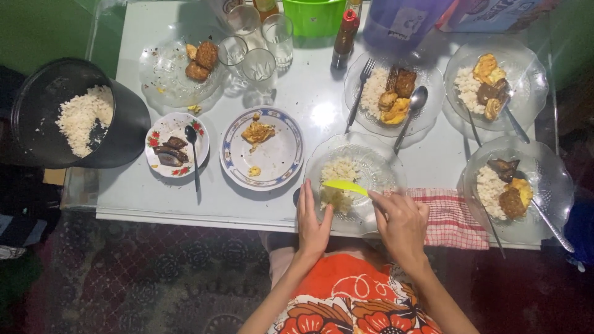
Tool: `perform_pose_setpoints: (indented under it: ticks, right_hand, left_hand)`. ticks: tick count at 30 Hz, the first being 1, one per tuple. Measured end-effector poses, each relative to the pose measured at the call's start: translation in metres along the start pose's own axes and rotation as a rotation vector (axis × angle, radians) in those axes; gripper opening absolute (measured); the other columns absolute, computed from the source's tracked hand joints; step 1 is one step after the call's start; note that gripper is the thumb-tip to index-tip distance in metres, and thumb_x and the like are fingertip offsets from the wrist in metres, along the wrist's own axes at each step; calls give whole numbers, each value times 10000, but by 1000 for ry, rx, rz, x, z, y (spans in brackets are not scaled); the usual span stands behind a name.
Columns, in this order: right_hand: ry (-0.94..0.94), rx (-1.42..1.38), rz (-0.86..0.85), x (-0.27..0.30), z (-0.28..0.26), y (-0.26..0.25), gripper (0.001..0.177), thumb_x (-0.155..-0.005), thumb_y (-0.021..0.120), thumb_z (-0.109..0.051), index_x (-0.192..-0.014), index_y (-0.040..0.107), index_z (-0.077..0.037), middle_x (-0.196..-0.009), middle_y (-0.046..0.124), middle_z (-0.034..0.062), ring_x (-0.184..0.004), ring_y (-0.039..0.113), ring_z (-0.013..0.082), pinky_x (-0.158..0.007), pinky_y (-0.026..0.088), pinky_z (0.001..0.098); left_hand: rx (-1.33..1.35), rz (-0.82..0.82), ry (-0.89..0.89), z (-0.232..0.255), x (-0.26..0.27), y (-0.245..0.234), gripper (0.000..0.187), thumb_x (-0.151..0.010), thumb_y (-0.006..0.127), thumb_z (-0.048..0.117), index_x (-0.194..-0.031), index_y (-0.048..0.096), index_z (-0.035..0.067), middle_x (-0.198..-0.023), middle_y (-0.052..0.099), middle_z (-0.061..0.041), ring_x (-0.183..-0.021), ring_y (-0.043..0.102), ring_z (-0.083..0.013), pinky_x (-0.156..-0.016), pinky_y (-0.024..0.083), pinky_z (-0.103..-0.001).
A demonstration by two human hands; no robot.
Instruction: Serving rice and various side dishes from a large pot and containers onto multiple individual plates on a table.
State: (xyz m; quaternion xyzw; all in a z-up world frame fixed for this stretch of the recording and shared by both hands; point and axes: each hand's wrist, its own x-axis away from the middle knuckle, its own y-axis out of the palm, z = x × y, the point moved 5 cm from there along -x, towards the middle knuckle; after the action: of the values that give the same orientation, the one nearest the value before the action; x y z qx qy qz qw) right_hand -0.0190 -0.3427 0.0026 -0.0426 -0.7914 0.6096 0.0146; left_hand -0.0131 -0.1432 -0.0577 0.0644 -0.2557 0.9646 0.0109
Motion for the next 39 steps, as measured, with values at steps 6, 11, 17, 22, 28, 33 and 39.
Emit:
perform_pose_setpoints:
  ticks: [6,11,17,22,28,33,39]
  right_hand:
    - [-18,41,114,3,-8,-13,131,-904,745,-273,-1005,791,-344,-837,731,-78,-874,679,143,-897,436,347]
    - [-23,29,122,5,-5,-11,193,-886,755,-242,-1040,794,-351,-842,733,-66,-857,671,144,-882,420,353]
    - [-14,5,133,9,-1,-8,206,-872,760,-252,-1040,789,-367,-819,726,-78,-844,664,142,-887,415,350]
    - [-42,34,95,15,3,1,240,-858,739,-261,-1047,783,-404,-787,708,-68,-841,661,166,-890,424,378]
    - [-11,56,61,21,8,2,213,-862,734,-301,-1027,777,-429,-776,710,-79,-841,667,150,-921,422,368]
    - [-25,62,96,19,4,0,203,-857,745,-295,-1021,784,-408,-764,703,-76,-835,668,137,-887,425,354]
    - [-49,105,98,8,-1,1,238,-840,747,-267,-1045,780,-385,-780,701,-55,-852,669,165,-863,438,379]
  left_hand:
    - [12,8,-28,-1,0,-3,782,-977,607,200,-1603,161,55,-1636,231,-200,-1520,195,-374,-1211,187,-524]
    - [19,20,-13,3,0,-6,800,-975,598,166,-1601,117,38,-1632,238,-207,-1513,207,-384,-1208,199,-524]
    - [12,19,-8,4,1,-6,800,-976,594,168,-1600,112,32,-1634,244,-204,-1509,215,-385,-1207,208,-527]
    - [-1,6,-12,4,2,-3,789,-983,587,188,-1601,119,42,-1638,240,-190,-1512,208,-381,-1209,212,-520]
    - [19,-8,-49,-1,5,-2,788,-986,578,200,-1607,112,68,-1646,236,-165,-1520,213,-351,-1212,223,-500]
    - [25,28,-11,-1,6,-1,774,-974,594,161,-1599,151,46,-1623,263,-206,-1501,238,-389,-1202,237,-521]
    - [36,55,-9,-5,6,-7,782,-969,604,159,-1601,156,52,-1621,257,-209,-1501,230,-389,-1205,230,-519]
